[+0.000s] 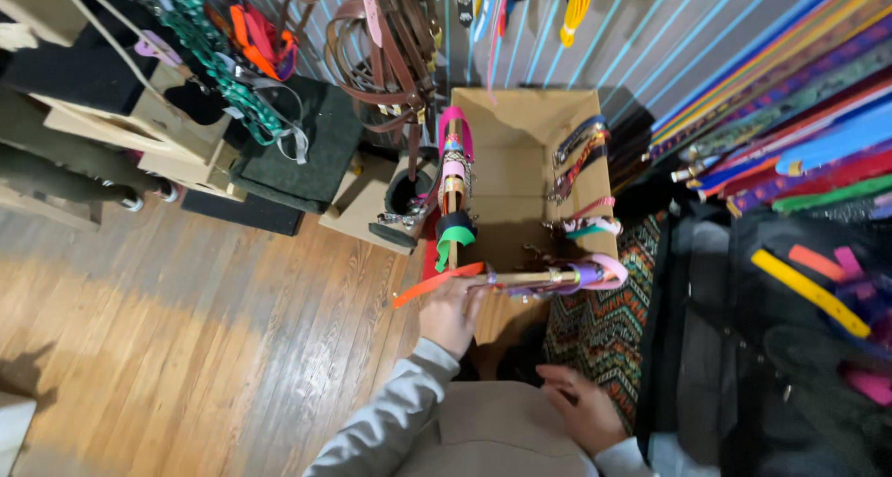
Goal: The person organizes various dog leashes by taking them out of a cardboard box and hanging them onto wall hooks by their metal clips.
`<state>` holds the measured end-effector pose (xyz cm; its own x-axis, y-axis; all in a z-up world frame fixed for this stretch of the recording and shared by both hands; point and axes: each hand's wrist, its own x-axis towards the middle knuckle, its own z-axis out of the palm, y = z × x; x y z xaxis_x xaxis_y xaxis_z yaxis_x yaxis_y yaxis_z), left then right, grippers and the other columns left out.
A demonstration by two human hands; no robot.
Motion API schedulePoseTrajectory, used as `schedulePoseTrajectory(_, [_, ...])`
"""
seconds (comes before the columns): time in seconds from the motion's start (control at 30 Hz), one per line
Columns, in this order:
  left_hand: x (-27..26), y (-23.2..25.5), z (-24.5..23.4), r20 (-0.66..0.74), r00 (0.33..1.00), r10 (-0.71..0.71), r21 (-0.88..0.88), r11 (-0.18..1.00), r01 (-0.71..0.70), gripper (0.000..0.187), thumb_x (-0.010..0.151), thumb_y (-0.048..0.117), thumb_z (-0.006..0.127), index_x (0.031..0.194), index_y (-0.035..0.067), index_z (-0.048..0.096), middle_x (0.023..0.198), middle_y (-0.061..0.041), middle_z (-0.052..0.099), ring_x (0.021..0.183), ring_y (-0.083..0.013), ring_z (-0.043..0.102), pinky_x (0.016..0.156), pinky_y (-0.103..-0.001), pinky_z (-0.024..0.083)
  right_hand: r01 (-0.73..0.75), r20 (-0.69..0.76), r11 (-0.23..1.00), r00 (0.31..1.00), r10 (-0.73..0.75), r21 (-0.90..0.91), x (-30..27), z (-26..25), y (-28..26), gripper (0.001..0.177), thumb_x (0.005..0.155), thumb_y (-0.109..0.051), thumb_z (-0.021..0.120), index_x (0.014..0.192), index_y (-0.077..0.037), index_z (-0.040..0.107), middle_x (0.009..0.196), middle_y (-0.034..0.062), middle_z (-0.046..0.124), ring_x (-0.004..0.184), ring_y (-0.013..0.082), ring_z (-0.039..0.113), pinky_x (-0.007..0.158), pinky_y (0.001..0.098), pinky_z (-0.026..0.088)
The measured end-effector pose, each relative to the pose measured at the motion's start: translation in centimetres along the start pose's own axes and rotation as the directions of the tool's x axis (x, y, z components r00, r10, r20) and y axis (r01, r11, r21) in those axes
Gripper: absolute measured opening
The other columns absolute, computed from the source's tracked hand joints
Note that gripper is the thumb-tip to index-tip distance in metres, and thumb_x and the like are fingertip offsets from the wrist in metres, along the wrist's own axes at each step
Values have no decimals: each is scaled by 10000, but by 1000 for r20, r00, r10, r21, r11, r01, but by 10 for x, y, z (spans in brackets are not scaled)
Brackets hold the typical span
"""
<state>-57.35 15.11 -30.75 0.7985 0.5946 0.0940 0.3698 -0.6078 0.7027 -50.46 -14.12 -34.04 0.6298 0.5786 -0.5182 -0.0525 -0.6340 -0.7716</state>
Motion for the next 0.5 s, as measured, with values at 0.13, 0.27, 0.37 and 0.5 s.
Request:
schedulePoseTrajectory(0.13, [-7,-5,22,34,999,30,-8,1000,-29,217,991,378,580,1134,255,686,1079,-81,729,942,-342,676,789,-473,553,113,14,992,993,-114,54,20,4,-7,390,935,-227,692,1313,-140,724,1362,-2,751,1187,112,741,1026,269,564])
schedulePoseTrajectory(0.27, [-17,3,31,155,987,41,-38,999,-35,222,996,362,571,1130,221,679,1085,-81,700,979,-344,673,727,-516,560,213,-220,953,940,-260,-216,46,-10,-46,361,932,-237,691,1289,-192,720,1188,-28,787,930,99,733,885,253,541])
schedulePoseTrajectory(0.37, [-30,-8,49,98,994,49,-6,999,-48,211,958,469,642,1132,372,711,985,-36,747,944,-325,749,802,-470,621,189,-423,903,833,-356,-386,71,-18,-74,494,1001,-366,601,1472,-218,591,1442,109,615,1306,345,595,1069,514,518])
schedulePoseTrajectory(0.5, [-37,-19,52,208,978,17,-33,999,-10,203,971,457,614,1124,355,700,998,-12,752,969,-302,748,828,-466,617,8,-448,855,849,-280,-519,93,-12,-91,790,919,-189,724,1617,-147,356,1675,248,239,1478,485,342,1212,582,359])
